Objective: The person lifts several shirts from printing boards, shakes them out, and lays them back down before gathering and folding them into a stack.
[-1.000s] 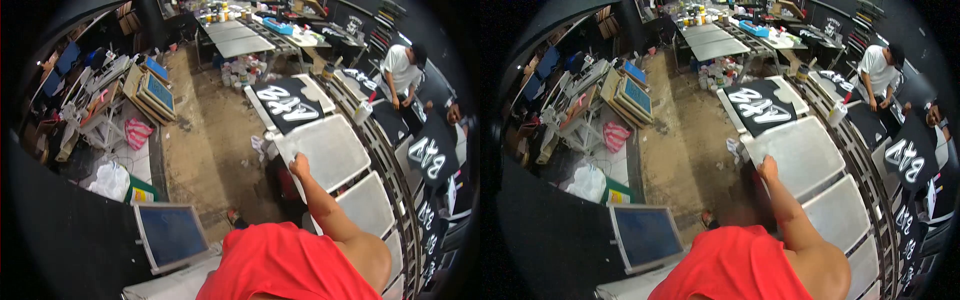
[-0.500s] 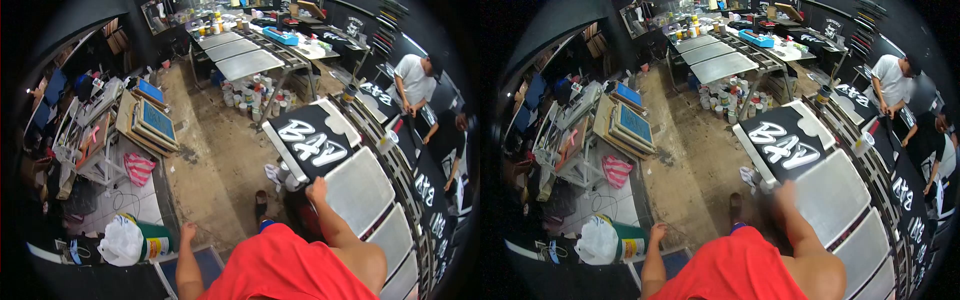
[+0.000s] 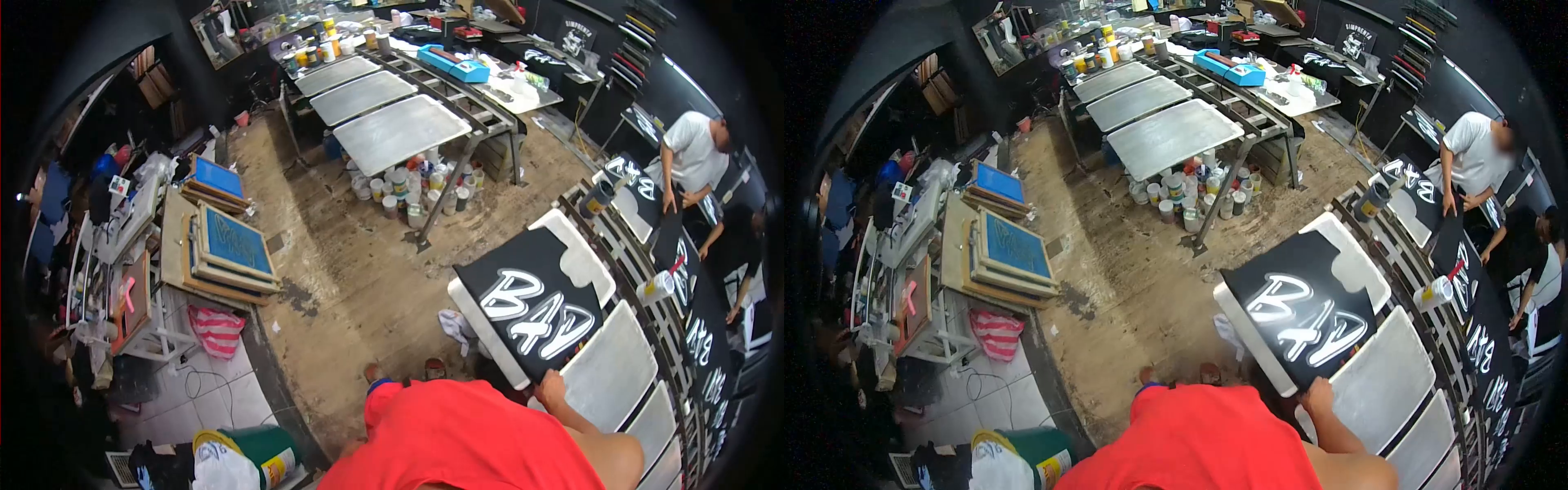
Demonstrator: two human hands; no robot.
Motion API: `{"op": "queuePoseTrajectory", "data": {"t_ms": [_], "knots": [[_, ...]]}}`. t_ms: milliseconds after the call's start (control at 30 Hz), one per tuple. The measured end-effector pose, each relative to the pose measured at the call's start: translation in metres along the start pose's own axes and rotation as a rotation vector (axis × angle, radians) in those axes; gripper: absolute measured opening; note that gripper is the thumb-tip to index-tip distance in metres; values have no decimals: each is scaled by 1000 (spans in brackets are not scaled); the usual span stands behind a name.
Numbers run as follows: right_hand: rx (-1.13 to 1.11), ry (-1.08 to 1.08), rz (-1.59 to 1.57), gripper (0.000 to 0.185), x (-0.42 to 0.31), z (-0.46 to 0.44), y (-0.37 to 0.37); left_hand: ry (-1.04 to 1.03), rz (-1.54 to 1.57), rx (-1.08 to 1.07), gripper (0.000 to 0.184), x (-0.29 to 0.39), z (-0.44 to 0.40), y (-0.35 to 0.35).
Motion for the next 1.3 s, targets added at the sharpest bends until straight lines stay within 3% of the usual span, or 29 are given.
{"op": "queuePoseTrajectory", "data": {"t_ms": [67, 133, 167, 233, 300, 367, 400, 433, 467, 500, 533, 600, 667, 733, 800, 833, 867, 933, 1067, 1100, 1167, 1267, 1300], "knots": [[29, -8, -28, 42, 8, -12, 14, -77, -101, -51, 26, 56, -16, 39], [408, 154, -26, 43, 10, -18, 55, -159, -216, -98, 27, 98, -43, 85], [425, 45, -96, 42, -1, -16, 91, -202, -273, -128, 27, 113, -60, 104], [554, -49, -203, 38, -30, -24, 161, -116, -235, -144, 33, 65, -207, 139], [747, -4, -253, 36, -69, -27, 222, -100, -536, -215, 41, 114, -276, 199], [925, 141, -260, 36, -121, -26, 289, -395, -673, -39, 45, 194, -331, 251], [1016, 253, -258, 36, -148, -23, 317, -519, -850, -56, 43, 266, -316, 275], [1071, 272, -301, 34, -180, -14, 346, -620, -601, 124, 41, 305, -333, 297], [1124, 288, -341, 33, -211, -4, 373, -546, -517, 143, 40, 364, -313, 317], [1137, 277, -345, 29, -229, -4, 392, -668, -615, 131, 39, 424, -280, 329], [1153, 267, -345, 26, -245, -4, 411, -755, -441, 107, 37, 450, -316, 332], [1225, 336, -319, 19, -293, 13, 455, -1035, -369, 82, 36, 535, -291, 330], [1304, 388, -375, 22, -337, 26, 496, -1112, -198, -68, 42, 603, -255, 313], [1166, 209, -532, 19, -355, 12, 519, -1248, -127, -248, 58, 657, -214, 281], [1178, 231, -523, 23, -380, 0, 542, -1446, -204, -355, 76, 699, -165, 250], [1268, 382, -630, 28, -387, -14, 547, -1483, -216, -407, 86, 717, -145, 236], [1265, 385, -626, 28, -400, -21, 554, -1516, -226, -457, 95, 731, -127, 223], [1325, 475, -535, 31, -450, -21, 571, -1580, -258, -525, 100, 757, -87, 210], [1137, 599, -580, 19, -511, -61, 593, -1723, -336, -735, 109, 802, -55, 208], [1129, 616, -605, 17, -523, -70, 600, -1727, -332, -718, 109, 815, -54, 214], [1130, 648, -638, 16, -542, -93, 614, -1486, -252, -1052, 102, 827, -58, 217], [1105, 669, -686, 16, -575, -122, 626, -1363, -91, -1067, 112, 854, -62, 225], [1112, 692, -695, 16, -588, -127, 631, -1412, -60, -871, 86, 860, -82, 222]]}}
Point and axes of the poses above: each hand's wrist, its own z-axis away from the middle knuckle, its own y-axis out of the back of the hand, x = y × z, the point moved 6 cm from there along -z, towards the middle knuckle, and after that the axes turned 11 degrees about -y, right-handed, at the moved point
